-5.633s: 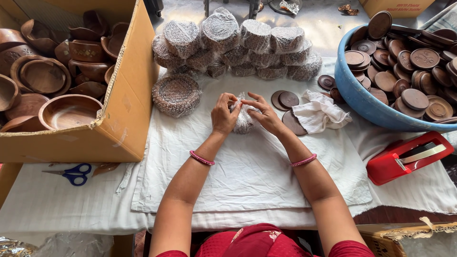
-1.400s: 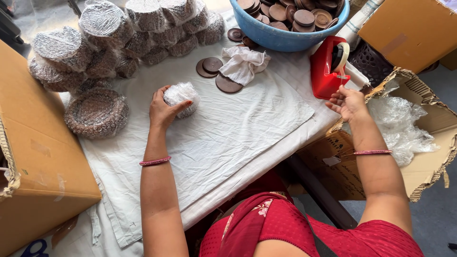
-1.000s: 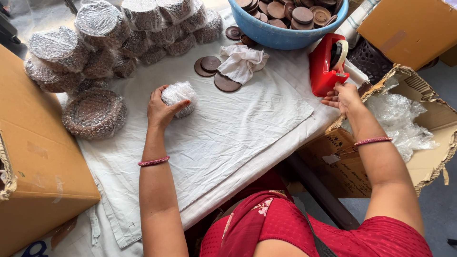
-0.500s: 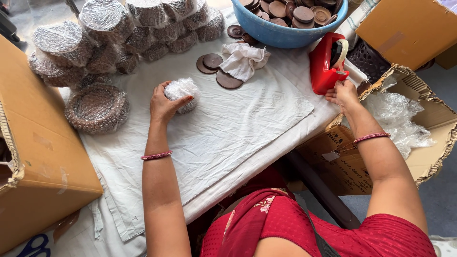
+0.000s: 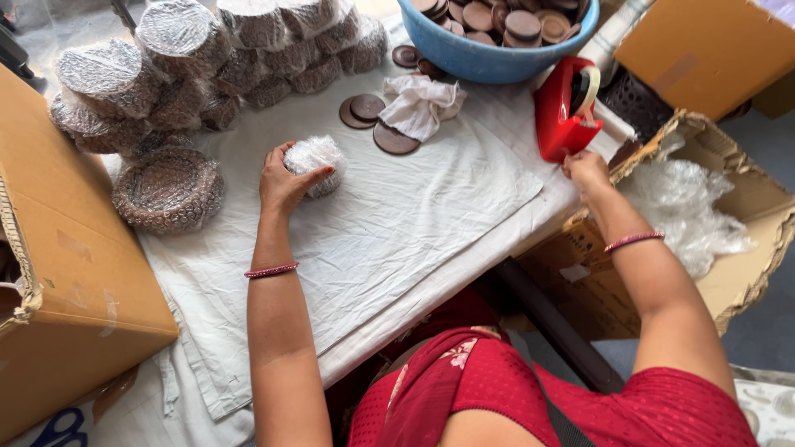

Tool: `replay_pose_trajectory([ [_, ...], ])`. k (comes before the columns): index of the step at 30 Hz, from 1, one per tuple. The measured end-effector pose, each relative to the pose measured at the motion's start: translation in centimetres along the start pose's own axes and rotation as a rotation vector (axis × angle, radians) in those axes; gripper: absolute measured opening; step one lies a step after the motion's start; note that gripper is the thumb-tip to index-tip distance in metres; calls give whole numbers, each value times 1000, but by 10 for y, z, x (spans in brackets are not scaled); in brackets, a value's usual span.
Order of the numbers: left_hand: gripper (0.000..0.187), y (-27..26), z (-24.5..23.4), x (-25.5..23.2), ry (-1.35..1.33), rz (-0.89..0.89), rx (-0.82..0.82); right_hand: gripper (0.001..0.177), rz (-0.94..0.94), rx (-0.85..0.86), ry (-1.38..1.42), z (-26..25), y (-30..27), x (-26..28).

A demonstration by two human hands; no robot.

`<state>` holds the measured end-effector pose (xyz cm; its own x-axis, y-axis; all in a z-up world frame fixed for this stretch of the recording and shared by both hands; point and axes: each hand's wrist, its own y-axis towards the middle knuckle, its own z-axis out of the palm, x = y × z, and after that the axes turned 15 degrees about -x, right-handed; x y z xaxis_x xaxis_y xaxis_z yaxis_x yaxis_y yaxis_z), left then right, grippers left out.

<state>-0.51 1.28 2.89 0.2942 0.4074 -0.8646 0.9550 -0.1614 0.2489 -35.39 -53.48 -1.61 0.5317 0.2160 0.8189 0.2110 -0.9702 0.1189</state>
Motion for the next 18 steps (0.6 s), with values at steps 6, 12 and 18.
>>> replay_pose_trajectory([
  [6, 109, 2, 4, 8, -24, 26, -29, 28, -395, 235, -477, -30, -59, 100],
  [12, 101, 2, 7, 10, -26, 17, -62, 34, -761, 434, -302, 31, -128, 217],
  [18, 103, 5, 10, 15, 4, 64, -59, 98, -929, 814, 106, 161, -207, 276],
])
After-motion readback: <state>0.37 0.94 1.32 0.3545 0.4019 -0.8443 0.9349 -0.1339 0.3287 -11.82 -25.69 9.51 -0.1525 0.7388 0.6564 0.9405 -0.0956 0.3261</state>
